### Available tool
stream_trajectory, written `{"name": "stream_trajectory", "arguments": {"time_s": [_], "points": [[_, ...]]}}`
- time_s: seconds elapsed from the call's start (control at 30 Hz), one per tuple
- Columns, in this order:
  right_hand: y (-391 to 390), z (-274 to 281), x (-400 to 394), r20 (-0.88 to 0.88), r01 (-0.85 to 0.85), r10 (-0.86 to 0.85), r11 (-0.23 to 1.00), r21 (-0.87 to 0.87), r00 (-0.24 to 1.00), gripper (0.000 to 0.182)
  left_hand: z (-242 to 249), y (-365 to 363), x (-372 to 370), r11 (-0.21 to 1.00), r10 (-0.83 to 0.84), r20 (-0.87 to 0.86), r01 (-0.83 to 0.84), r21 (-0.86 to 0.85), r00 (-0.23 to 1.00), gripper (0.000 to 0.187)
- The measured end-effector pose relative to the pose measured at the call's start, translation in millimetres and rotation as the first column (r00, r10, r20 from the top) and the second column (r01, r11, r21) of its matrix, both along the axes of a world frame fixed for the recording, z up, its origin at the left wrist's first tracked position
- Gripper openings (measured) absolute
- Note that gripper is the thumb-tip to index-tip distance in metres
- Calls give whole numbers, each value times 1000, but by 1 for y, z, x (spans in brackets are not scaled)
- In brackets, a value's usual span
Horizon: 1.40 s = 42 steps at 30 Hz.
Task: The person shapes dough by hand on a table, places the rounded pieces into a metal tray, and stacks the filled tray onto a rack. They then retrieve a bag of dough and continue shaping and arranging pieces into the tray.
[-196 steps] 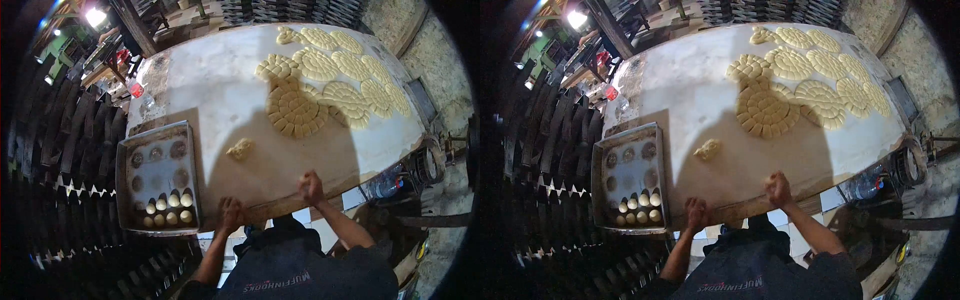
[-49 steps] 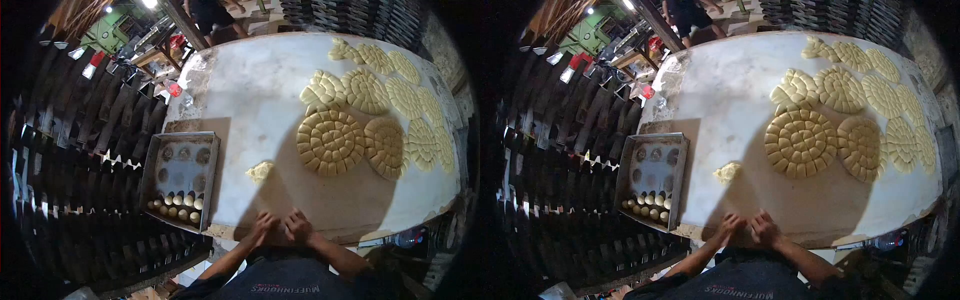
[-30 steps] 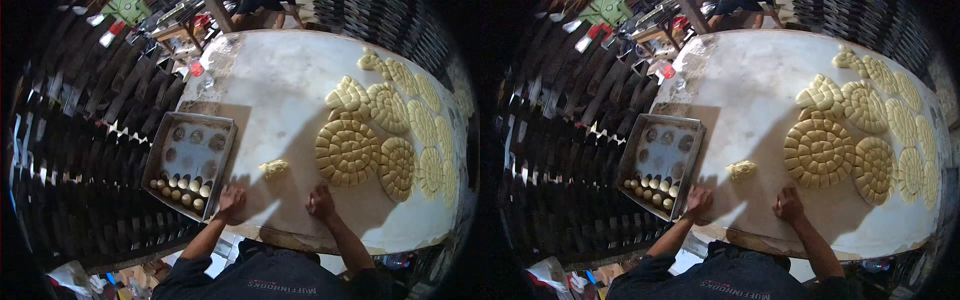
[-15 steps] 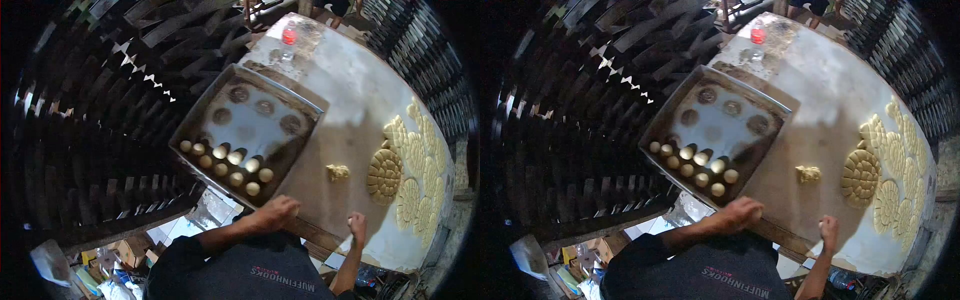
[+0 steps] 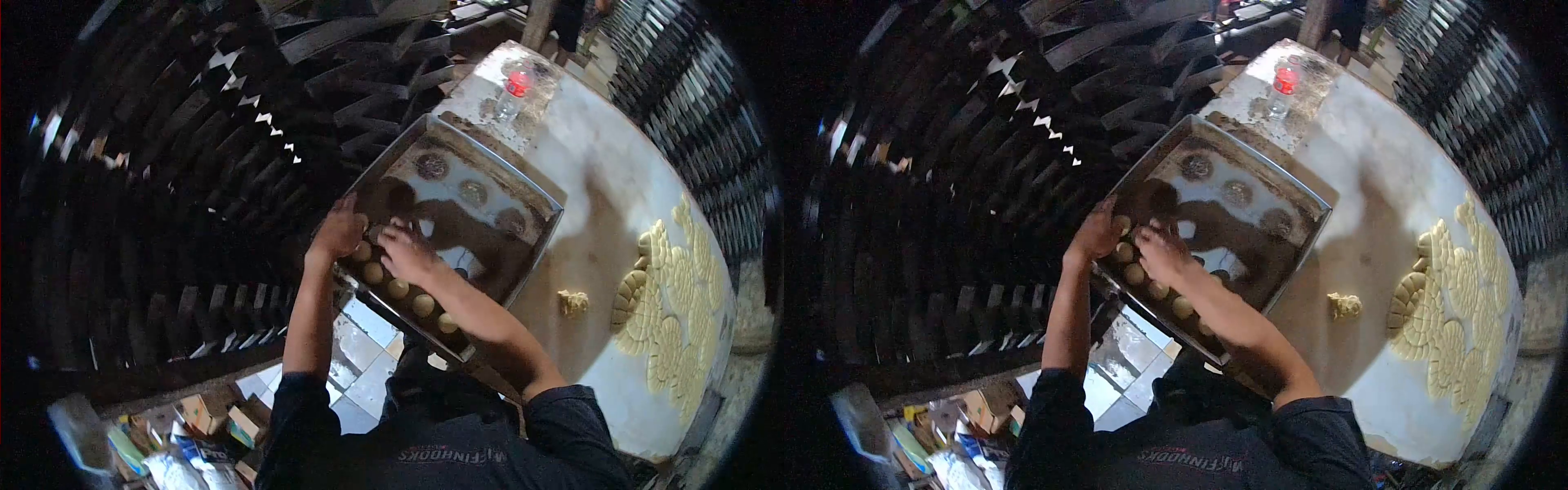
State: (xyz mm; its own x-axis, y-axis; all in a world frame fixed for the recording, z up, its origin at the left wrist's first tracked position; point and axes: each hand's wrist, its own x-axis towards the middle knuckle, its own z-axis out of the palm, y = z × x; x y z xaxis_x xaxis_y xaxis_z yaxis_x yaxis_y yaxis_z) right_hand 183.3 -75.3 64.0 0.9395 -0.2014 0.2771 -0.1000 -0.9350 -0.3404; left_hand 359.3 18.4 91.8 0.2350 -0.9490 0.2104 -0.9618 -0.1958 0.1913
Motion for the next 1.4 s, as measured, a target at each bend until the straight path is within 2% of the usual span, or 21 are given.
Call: {"name": "stream_trajectory", "arguments": {"time_s": [0.07,0.13,0.2,0.3,0.4,0.47,0.53,0.6,0.63,0.67,0.73,0.8,0.83,0.87,0.93,1.0,1.07,1.13,1.23,1.3,1.4], "points": [[10,1,-39,128,19,-41,986,168,991,36,16,2,-8,982,78,-356,-134,-136,931,53],[3,32,-109,332,43,-151,949,312,931,23,26,-6,-41,979,93,-384,-155,-134,918,55],[-12,9,-195,482,314,-342,939,141,807,13,47,-50,-86,978,91,-411,-158,-133,907,56],[-27,2,-326,346,676,-715,694,249,607,11,67,-151,-216,938,-344,-470,271,-218,813,67],[-23,-48,-455,230,878,-906,409,250,356,11,67,-253,-373,617,-626,-606,787,1,491,72],[-3,-66,-543,193,925,-933,336,175,302,12,24,-326,-468,375,-339,-877,904,207,342,68],[33,-74,-610,145,956,-963,249,156,227,12,-17,-404,-536,418,-191,-912,871,259,362,61],[57,-78,-658,116,972,-983,159,174,140,13,-60,-474,-591,748,-256,-832,646,152,492,72],[65,-75,-672,102,977,-988,132,165,117,14,-133,-533,-594,846,-188,-827,516,138,530,72],[65,-71,-680,96,978,-991,107,181,91,14,-138,-555,-619,921,-118,-827,372,116,550,72],[57,-67,-687,168,968,-985,78,239,38,17,-117,-540,-657,976,-119,-400,182,123,909,69],[52,-62,-689,128,963,-992,35,267,1,16,-100,-524,-691,986,-103,-212,128,105,972,67],[50,-61,-688,103,964,-994,4,267,-24,15,-88,-521,-701,988,-86,-209,110,106,974,67],[48,-61,-690,102,954,-994,-11,298,-43,15,-86,-522,-706,999,-24,-436,43,34,900,65],[50,-63,-691,112,947,-993,5,321,-33,12,-125,-576,-669,970,47,-492,78,230,869,62],[55,-68,-690,90,936,-995,-10,351,-44,13,-98,-564,-661,884,237,-758,190,428,607,43],[56,-67,-689,82,934,-996,-6,358,-38,14,-95,-549,-633,850,254,-690,184,493,678,45],[55,-62,-692,104,935,-995,27,354,-10,12,-93,-505,-616,925,109,-954,323,201,281,52],[58,-67,-686,154,939,-984,-29,344,-87,14,-95,-453,-563,944,11,-954,312,108,299,52],[58,-73,-684,194,944,-977,-23,330,-92,14,-130,-439,-507,980,57,-755,106,166,653,58],[58,-79,-681,253,972,-965,-14,233,-74,15,-110,-359,-463,992,123,-691,-105,69,713,60]]}}
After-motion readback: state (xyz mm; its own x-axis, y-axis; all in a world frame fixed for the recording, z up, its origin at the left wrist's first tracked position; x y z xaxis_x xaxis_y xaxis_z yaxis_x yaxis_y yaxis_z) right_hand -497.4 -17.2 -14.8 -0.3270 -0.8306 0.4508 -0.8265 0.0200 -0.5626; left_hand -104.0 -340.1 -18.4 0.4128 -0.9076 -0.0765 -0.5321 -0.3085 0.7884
